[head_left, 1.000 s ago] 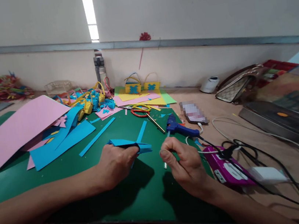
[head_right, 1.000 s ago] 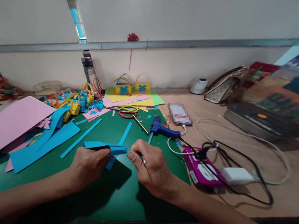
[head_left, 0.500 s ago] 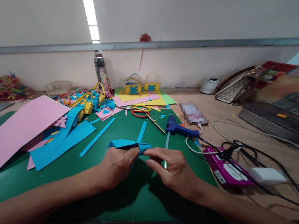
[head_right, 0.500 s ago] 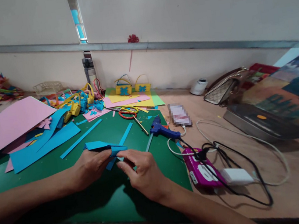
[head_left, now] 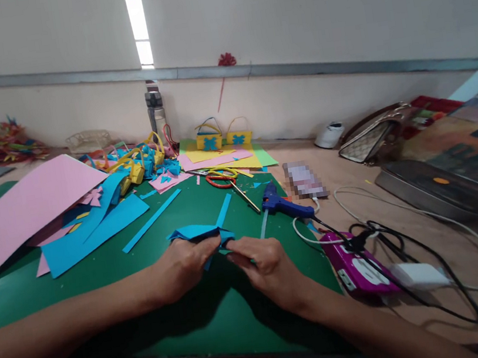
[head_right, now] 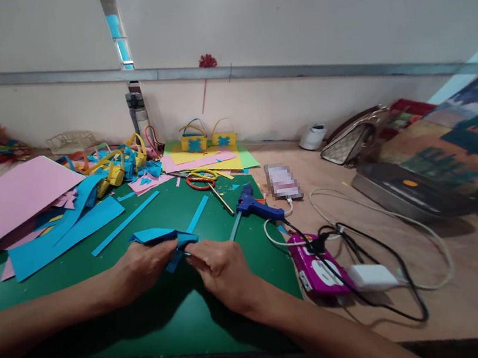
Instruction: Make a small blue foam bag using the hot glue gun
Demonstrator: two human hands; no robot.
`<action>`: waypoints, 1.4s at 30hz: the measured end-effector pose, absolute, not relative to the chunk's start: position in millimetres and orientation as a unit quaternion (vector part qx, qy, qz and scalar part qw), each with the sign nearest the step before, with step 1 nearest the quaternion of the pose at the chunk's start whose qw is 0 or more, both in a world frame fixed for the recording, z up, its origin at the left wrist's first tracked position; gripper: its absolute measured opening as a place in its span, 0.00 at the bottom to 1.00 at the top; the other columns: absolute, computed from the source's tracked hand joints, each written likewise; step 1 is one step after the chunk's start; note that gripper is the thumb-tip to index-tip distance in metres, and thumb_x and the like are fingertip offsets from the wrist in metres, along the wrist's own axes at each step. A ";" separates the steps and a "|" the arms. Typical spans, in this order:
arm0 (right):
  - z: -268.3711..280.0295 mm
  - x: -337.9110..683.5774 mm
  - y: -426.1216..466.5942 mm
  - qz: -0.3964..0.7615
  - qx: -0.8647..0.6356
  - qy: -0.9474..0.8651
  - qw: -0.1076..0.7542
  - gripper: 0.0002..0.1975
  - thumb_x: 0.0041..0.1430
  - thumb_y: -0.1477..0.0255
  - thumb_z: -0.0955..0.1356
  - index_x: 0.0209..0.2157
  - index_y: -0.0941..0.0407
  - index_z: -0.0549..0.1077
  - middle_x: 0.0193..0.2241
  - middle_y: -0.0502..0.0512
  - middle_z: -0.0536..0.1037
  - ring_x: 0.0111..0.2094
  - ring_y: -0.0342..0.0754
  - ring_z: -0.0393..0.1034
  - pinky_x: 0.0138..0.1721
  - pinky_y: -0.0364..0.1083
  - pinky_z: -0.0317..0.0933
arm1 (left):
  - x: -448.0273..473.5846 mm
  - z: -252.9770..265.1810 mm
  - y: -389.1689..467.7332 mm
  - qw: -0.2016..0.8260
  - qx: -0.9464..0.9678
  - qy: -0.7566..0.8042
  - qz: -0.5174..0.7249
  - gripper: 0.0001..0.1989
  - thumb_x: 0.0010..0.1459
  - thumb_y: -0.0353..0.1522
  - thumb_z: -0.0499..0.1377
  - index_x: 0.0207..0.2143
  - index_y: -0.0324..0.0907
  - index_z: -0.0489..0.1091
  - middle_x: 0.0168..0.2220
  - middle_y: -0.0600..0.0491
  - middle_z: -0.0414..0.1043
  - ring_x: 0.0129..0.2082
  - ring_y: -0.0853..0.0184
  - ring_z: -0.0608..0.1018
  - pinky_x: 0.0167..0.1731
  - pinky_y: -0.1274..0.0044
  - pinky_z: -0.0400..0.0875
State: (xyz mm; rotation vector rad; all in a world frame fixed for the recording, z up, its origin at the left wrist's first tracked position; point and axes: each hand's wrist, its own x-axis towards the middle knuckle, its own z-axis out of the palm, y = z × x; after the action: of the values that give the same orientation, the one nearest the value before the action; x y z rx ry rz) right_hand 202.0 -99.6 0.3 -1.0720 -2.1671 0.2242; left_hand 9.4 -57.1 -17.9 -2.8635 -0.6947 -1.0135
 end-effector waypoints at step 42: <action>29.8 177.5 -31.4 0.078 -0.360 -0.930 -0.002 0.06 0.46 0.81 0.71 0.28 0.59 0.72 0.32 0.54 0.72 0.36 0.45 0.64 0.33 0.41 0.52 | -21.6 -7.8 -26.2 -0.074 -0.840 -0.280 -0.459 0.09 0.58 0.25 0.47 0.27 0.40 0.64 0.22 0.57 0.67 0.21 0.75 0.69 0.23 0.83 0.63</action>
State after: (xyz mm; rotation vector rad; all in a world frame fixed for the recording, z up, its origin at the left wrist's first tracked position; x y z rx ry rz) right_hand 177.5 -31.4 29.8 -1.1331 -2.9239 0.2468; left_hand -21.6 -26.2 -7.8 -2.7704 -0.9247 -1.5160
